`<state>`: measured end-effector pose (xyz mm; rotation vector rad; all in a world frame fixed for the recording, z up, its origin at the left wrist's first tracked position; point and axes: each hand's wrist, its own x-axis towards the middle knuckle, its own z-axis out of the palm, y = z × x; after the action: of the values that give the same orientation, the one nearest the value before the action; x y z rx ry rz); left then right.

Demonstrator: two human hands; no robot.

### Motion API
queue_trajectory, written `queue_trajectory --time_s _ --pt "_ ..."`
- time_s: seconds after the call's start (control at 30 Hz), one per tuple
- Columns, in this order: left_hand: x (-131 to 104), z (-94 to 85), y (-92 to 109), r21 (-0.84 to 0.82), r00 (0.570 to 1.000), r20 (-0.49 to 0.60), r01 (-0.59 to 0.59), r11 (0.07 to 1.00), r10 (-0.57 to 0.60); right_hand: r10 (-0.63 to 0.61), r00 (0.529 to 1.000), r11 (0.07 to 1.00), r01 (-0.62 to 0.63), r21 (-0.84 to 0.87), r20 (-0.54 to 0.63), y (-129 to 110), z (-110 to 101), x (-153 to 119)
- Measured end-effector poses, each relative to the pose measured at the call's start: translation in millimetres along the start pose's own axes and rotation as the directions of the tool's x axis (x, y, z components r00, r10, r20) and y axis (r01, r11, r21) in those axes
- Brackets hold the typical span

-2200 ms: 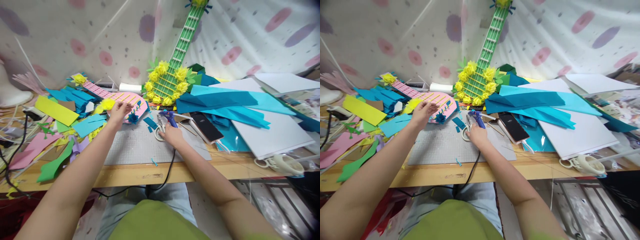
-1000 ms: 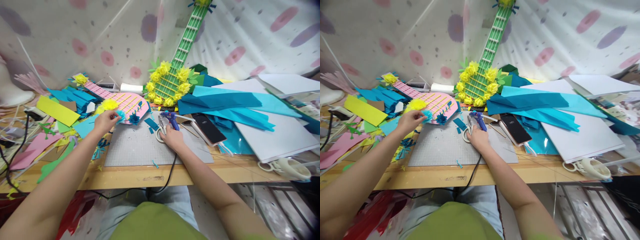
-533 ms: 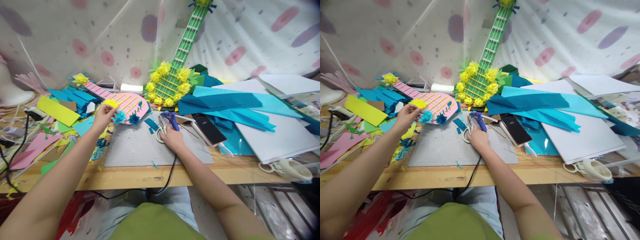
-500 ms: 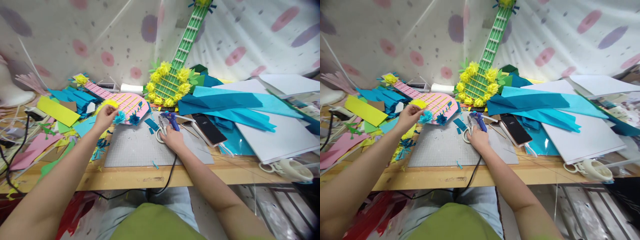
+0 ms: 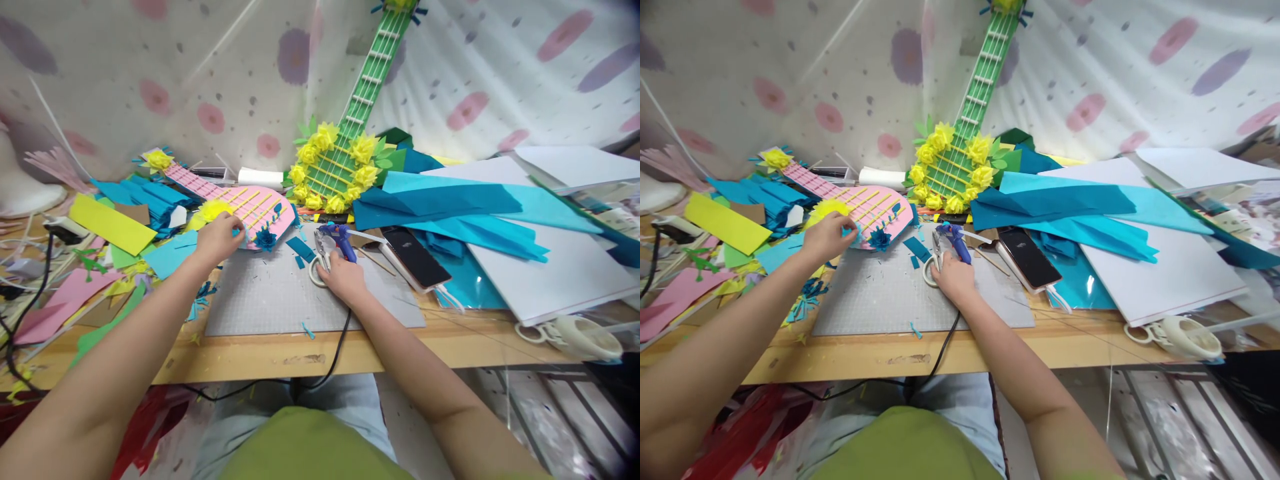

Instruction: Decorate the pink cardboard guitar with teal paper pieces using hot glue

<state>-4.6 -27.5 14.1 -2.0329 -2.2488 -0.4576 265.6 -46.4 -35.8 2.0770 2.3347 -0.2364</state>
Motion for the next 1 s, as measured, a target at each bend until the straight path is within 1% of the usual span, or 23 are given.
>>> queue_trajectory --time_s 0.07,0.1,0.13,0.17,0.2,0.27,0.3,0.37,0.47,0.57,0.67,0.7,0.77,0.83,0.87,0.9,0.93,1.0 --pt "1.4 1.6 4.4 -0.139 0.996 -0.075 0.043 0.989 -0.054 0.003 1.000 1.000 -0.003 0.008 0.002 -0.2 -0.2 0.2" --pt "1.5 3.9 8.1 -0.200 0.993 -0.106 0.037 0.979 -0.059 0.003 1.000 1.000 -0.003 0.012 0.002 -0.2 -0.4 0.2" --pt "0.8 7.3 12.8 -0.249 0.991 -0.128 0.007 0.969 -0.040 0.003 1.000 1.000 -0.003 0.015 0.001 -0.2 -0.4 0.2" --pt "-0.8 11.7 18.2 -0.274 0.990 -0.139 -0.046 0.961 0.008 0.003 1.000 1.000 -0.003 0.016 -0.002 -0.1 -0.4 0.1" --pt "-3.3 16.8 24.1 -0.273 0.987 -0.139 -0.118 0.955 0.082 0.003 1.000 1.000 -0.003 0.016 -0.006 0.1 -0.2 0.0" --pt "-10.5 28.0 36.2 -0.218 0.975 -0.148 -0.197 0.956 0.167 0.001 1.000 1.000 -0.001 0.015 -0.012 0.7 0.6 -0.1" --pt "-14.5 33.4 41.8 -0.185 0.972 -0.129 -0.217 0.959 0.195 0.000 1.000 1.000 0.000 0.015 -0.016 1.1 1.0 -0.1" --pt "-22.0 42.1 51.2 -0.138 0.970 -0.115 -0.228 0.964 0.213 -0.003 1.000 1.000 0.004 0.014 -0.020 1.6 1.7 -0.1" --pt "-29.5 49.6 61.2 -0.108 0.955 -0.111 -0.288 0.951 0.276 -0.010 1.000 1.000 0.010 0.002 -0.016 1.4 1.7 -0.3" --pt "-33.4 53.2 69.1 -0.156 0.930 -0.108 -0.365 0.918 0.352 -0.008 1.000 1.000 0.008 -0.003 -0.018 0.5 1.3 -0.4" --pt "-38.8 56.6 76.1 -0.300 0.912 -0.129 -0.409 0.861 0.389 -0.006 1.000 1.000 0.006 0.002 -0.029 0.5 1.7 -0.7" --pt "-41.8 57.9 77.8 -0.370 0.918 -0.144 -0.397 0.840 0.370 -0.005 1.000 1.000 0.005 0.005 -0.030 0.9 2.2 -1.0" --pt "-50.0 61.2 79.5 -0.526 0.947 -0.173 -0.320 0.788 0.269 -0.005 1.000 1.000 0.006 0.012 -0.030 2.0 3.1 -2.4" --pt "-60.6 65.4 78.4 -0.671 0.979 -0.175 -0.198 0.714 0.107 -0.007 0.999 1.000 0.008 0.019 -0.042 3.0 3.9 -4.7" --pt "-66.1 67.8 76.7 -0.726 0.987 -0.158 -0.130 0.675 0.020 -0.012 0.998 1.000 0.013 0.020 -0.059 3.2 4.1 -6.0" --pt "-71.4 70.3 74.4 -0.776 0.992 -0.119 -0.063 0.628 -0.047 -0.021 0.996 0.999 0.023 0.022 -0.083 3.1 4.1 -7.2" --pt "-76.1 72.7 71.7 -0.820 0.995 -0.052 0.008 0.573 -0.089 -0.035 0.993 0.999 0.038 0.026 -0.112 2.7 4.1 -8.2" --pt "-82.5 76.5 65.3 -0.882 0.981 0.088 0.157 0.443 -0.173 -0.072 0.982 0.996 0.081 0.047 -0.172 0.6 4.2 -9.6"
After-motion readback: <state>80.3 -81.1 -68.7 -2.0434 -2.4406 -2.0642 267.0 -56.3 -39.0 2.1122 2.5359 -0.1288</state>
